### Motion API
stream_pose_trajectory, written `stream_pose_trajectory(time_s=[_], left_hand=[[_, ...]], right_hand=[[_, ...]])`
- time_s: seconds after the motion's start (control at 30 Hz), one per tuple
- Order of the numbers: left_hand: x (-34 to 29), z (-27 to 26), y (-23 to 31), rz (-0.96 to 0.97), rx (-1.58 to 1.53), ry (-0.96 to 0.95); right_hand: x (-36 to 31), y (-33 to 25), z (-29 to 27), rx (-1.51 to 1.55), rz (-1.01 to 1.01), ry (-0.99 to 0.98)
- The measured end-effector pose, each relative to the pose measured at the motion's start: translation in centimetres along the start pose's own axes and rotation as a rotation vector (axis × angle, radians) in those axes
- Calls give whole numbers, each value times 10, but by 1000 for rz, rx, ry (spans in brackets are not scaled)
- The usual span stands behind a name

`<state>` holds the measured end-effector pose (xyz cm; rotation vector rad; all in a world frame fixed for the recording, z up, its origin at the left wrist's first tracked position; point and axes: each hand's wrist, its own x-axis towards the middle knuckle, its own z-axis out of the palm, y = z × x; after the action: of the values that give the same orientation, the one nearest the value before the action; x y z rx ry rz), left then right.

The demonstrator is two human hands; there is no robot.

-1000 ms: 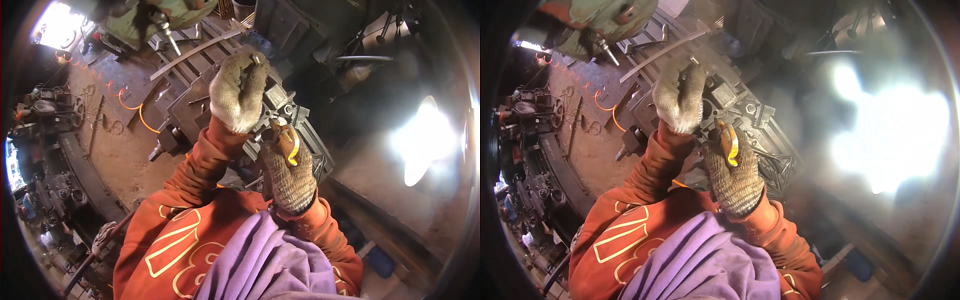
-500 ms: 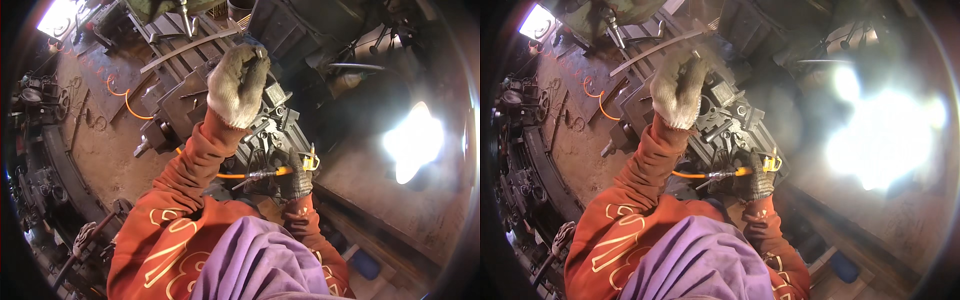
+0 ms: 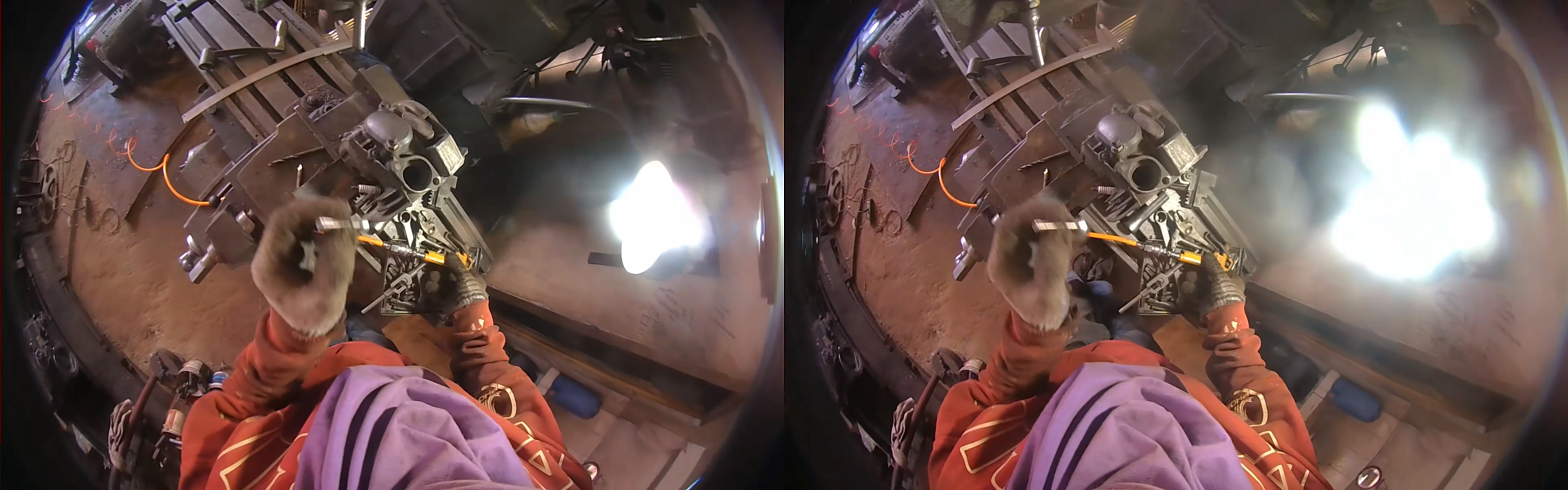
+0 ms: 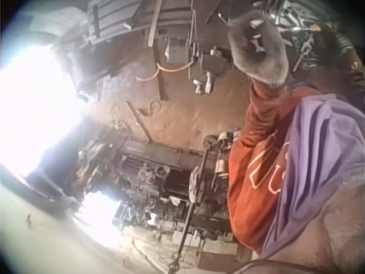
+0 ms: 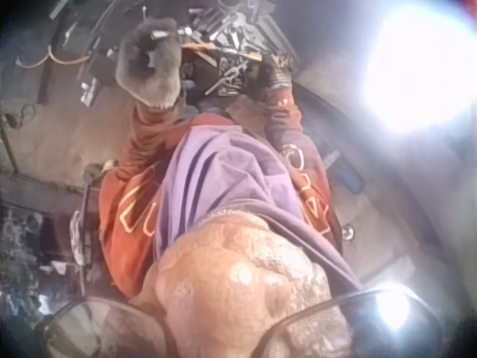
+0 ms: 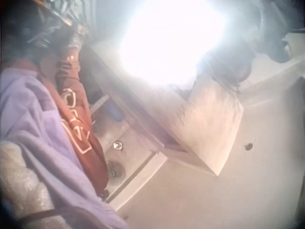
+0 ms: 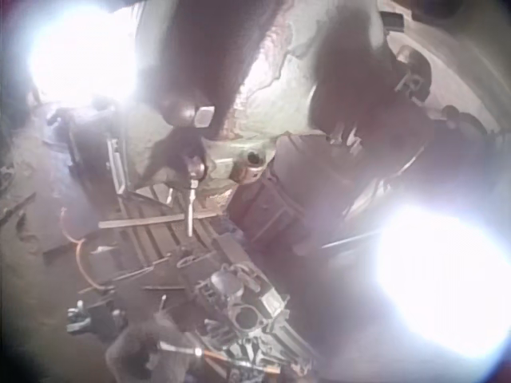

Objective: The person picks up a metal housing and uses a tap tool held in a handle to clean or create threads in a hole. They handle a small bolt and insert it into the hole by hand to check the fit.

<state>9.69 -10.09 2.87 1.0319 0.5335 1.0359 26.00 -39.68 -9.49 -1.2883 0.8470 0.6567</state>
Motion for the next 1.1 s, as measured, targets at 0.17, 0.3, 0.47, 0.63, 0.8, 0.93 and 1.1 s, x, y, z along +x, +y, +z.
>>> stream_pose_trajectory(time_s=[0.17, 0.3, 0.47, 0.63, 0.8, 0.93, 1.1], left_hand=[[-19, -12, 4, -331, 98, -175], [-17, -20, 2, -600, -115, -233], [-25, -2, -3, -960, -354, -283], [-22, 2, -2, -1034, -559, -322], [3, -10, 25, -607, -5, -313], [30, -48, -29, 214, 601, 136], [56, -53, -55, 484, 934, 93]], right_hand=[[-58, -17, 37, -242, -94, 287], [-108, -10, 37, -583, -767, 175], [-221, -33, 128, -1286, -1320, -572], [-226, -48, 162, -1415, -1545, -732], [-211, -88, 179, -1660, -1740, -654], [-201, -118, 204, -1596, -1780, -575], [-187, -125, 207, -1713, -1806, -577]])
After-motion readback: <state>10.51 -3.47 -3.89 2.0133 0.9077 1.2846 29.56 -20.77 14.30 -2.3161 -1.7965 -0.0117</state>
